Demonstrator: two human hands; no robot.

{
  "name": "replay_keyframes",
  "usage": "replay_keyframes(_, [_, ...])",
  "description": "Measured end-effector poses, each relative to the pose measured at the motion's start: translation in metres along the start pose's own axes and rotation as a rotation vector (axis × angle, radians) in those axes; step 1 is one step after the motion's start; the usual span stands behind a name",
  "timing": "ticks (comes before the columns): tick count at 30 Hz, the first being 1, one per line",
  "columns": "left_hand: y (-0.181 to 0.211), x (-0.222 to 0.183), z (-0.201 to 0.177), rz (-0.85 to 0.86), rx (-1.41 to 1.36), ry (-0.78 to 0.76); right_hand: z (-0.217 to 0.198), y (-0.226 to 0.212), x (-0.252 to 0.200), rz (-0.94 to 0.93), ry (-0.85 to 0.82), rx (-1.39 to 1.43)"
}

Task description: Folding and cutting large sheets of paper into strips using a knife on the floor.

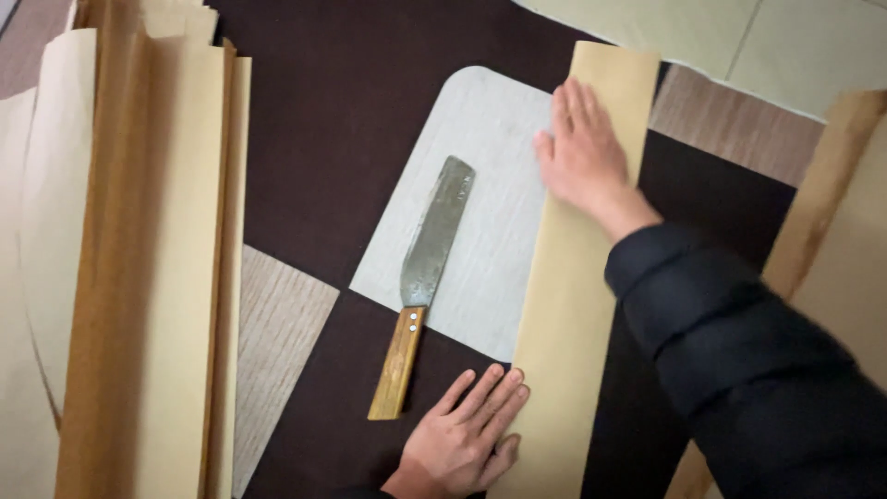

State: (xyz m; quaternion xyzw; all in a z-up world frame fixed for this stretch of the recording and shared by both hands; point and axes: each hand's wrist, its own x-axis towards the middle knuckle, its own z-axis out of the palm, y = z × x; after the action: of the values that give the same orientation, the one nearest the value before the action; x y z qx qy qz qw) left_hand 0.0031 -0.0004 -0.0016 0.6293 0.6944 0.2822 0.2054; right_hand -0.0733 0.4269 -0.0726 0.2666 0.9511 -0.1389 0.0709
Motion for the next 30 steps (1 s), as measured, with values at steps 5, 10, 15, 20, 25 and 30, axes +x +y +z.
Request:
replay_keyframes(5, [-0.001, 0.002, -0.005, -0.005, -0.03, -0.026, 0.029, 0.053, 0.072, -0.054, 0.055, 0.005])
replay_keyframes(10, [0.001, 0.0, -0.011, -0.027, -0.02, 0.01, 0.014, 0.042, 0.09, 0.044, -0.121, -0.076])
replay_keyframes(15, [0.003, -0.001, -0.014, -0.023, 0.008, 0.054, 0.008, -0.014, 0.019, 0.024, 0.069, -0.053])
replay_keyframes(20, [0.001, -0.002, -0.01, -0.001, 0.058, 0.081, 0.024, -0.058, -0.074, -0.017, 0.036, -0.091])
replay_keyframes(25, [-0.001, -0.007, 0.008, 0.004, 0.131, 0.09, 0.052, -0.083, -0.182, -0.132, 0.159, -0.177])
replay_keyframes(30, [-0.014, -0.013, 0.02, 0.128, 0.285, 0.184, 0.04, -0.117, -0.286, -0.353, 0.282, -0.124])
